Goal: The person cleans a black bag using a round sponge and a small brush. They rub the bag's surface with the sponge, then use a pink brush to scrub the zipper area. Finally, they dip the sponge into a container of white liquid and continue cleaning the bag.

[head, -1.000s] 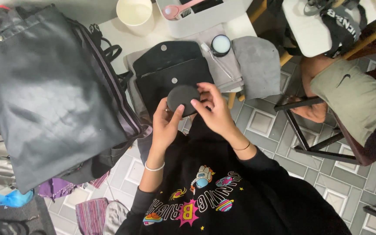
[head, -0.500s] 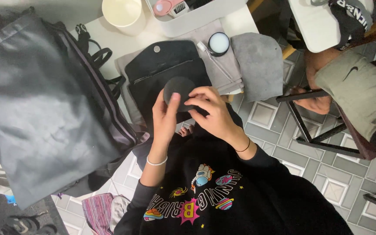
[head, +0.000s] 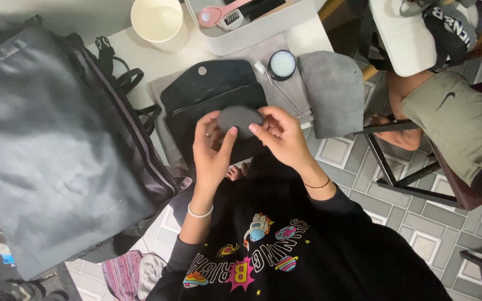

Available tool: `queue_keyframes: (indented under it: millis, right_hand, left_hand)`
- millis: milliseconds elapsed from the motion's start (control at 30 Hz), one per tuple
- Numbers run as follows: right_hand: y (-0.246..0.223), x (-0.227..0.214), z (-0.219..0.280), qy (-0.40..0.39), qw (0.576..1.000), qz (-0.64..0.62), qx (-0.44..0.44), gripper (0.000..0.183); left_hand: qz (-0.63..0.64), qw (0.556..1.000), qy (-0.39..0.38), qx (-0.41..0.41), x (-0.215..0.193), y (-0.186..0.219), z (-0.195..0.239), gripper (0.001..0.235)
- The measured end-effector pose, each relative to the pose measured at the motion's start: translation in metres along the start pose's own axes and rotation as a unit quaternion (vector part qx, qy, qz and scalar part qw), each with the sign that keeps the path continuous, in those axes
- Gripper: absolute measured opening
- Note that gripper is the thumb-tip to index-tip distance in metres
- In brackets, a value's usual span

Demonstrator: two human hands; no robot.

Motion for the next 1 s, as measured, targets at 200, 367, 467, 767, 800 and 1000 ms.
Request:
queue_keyframes:
  millis: [200, 367, 467, 767, 800, 1000]
  right_hand:
    - [-0.063, -0.013, -0.022, 0.105, 0.954, 0.217, -0.18, 0.029]
    - [-0.089, -0.03, -0.069, 0.077, 0.903, 0.356, -0.229, 0.019]
    - [-0.104, -0.038, -0.092, 0.068, 0.853, 0.45, -0.254, 0.017]
    - [-0.13, -0.075, -0.118, 0.039, 0.815, 0.493, -0.301, 0.022]
    - [-0.128, -0.078, -0.12, 0.029, 0.811, 0.494, -0.313, 0.021]
    - [-0.087, -0.081, -0.147, 0.001, 0.805, 0.526, -0.274, 0.026]
  left_hand:
    - [-0.214, 0.972, -0.008, 0.095, -0.011, 0.014, -0.003, 0.028]
    - [-0.317, 0.94, -0.05, 0.118, -0.012, -0.005, 0.007, 0.024]
    - [-0.349, 0.925, -0.063, 0.137, -0.011, -0.008, 0.01, 0.024]
    - [-0.374, 0.916, -0.061, 0.132, -0.013, -0.01, 0.009, 0.023]
    - [-0.375, 0.915, -0.063, 0.131, -0.013, -0.01, 0.008, 0.023]
    - [-0.369, 0.918, -0.059, 0.132, -0.013, -0.009, 0.006, 0.022]
Point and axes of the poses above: each hand's wrist, its own z-axis away from the middle knuckle, its own x-axis out of the palm, y = z × x, the point moved 4 cm from there along -z, towards the middle knuckle, and after that the axes turned 7 degrees about x, right-handed, at the moved point
